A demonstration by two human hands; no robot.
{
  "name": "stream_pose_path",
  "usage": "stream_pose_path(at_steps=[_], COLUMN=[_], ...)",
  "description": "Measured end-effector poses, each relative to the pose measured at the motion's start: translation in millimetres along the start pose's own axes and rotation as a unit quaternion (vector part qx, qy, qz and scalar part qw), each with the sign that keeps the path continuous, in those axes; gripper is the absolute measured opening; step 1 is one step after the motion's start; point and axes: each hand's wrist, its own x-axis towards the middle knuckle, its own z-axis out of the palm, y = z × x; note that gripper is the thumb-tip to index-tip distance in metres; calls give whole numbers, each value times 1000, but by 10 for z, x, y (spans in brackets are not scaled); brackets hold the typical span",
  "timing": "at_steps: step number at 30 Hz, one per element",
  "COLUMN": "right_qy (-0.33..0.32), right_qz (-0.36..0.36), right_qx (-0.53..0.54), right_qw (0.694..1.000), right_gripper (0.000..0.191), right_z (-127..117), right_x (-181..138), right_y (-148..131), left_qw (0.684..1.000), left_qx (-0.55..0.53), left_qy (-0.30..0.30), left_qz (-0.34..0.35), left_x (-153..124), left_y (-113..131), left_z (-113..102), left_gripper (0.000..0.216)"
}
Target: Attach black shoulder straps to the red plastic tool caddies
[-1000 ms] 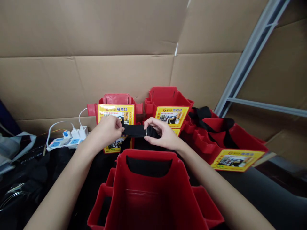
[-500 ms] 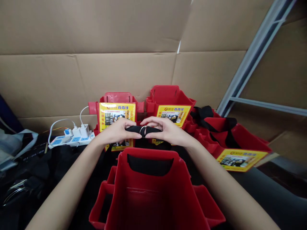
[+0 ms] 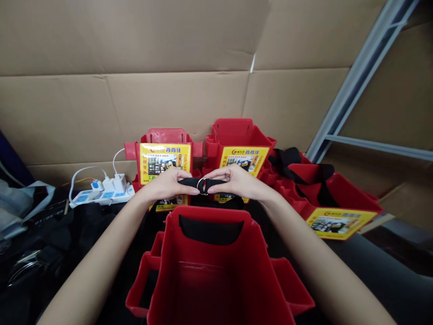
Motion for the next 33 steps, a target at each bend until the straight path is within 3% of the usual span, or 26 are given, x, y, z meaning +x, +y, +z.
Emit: stream_pose_path(at_steps=[4, 7, 10, 11, 13, 16, 17, 19, 21, 23, 24, 26, 27, 30, 33], right_qy=[0, -36, -54, -31, 76, 276, 318, 358, 298, 132, 35, -122, -170, -243, -278], right_qz=[36, 55, 60, 37, -39, -142, -160, -190, -217, -207, -186, -127, -100, -40, -14], right_qx=[-52, -84, -152, -180, -247, -353, -369, -353, -311, -281, -281, -306, -323, -338, -294], right_qw=[998, 994, 985, 982, 965, 883, 858, 843, 876, 928, 941, 936, 926, 908, 914], right_gripper=[26, 27, 28, 28, 27, 24, 22, 17, 12, 18, 24, 33, 33, 33, 38], right_z=[-52, -189, -387, -436, -459, -295, -209, -47, 62, 119, 139, 188, 219, 298, 275], right_x=[-26, -97, -178, -198, -232, -321, -375, -522, -693, -838, -890, -947, -955, -936, -897], right_y=[2, -32, -68, -89, -174, -450, -578, -845, -1065, -1179, -1191, -1147, -1107, -1015, -1033], left_qw=[1000, 1000, 998, 994, 979, 946, 937, 932, 946, 946, 937, 918, 910, 899, 913], left_qx=[5, -3, -43, -66, -118, -160, -149, -87, 20, 148, 208, 304, 336, 356, 298], left_qy=[4, 5, 51, 80, 144, 224, 246, 241, 119, -41, -90, -113, -106, -117, -153], left_qz=[-4, -7, 12, 31, 84, 170, 199, 258, 300, 286, 265, 228, 220, 229, 234], left_x=[-21, -39, -45, -46, -61, -160, -224, -393, -584, -740, -792, -836, -834, -794, -797], left_y=[-18, -46, -75, -75, -39, 133, 219, 414, 595, 713, 742, 749, 739, 724, 751], left_z=[-27, -74, -129, -138, -130, -74, -57, -41, -34, 12, 62, 208, 289, 442, 325], left_gripper=[21, 22, 23, 23, 23, 27, 27, 20, 9, 9, 12, 14, 15, 11, 11])
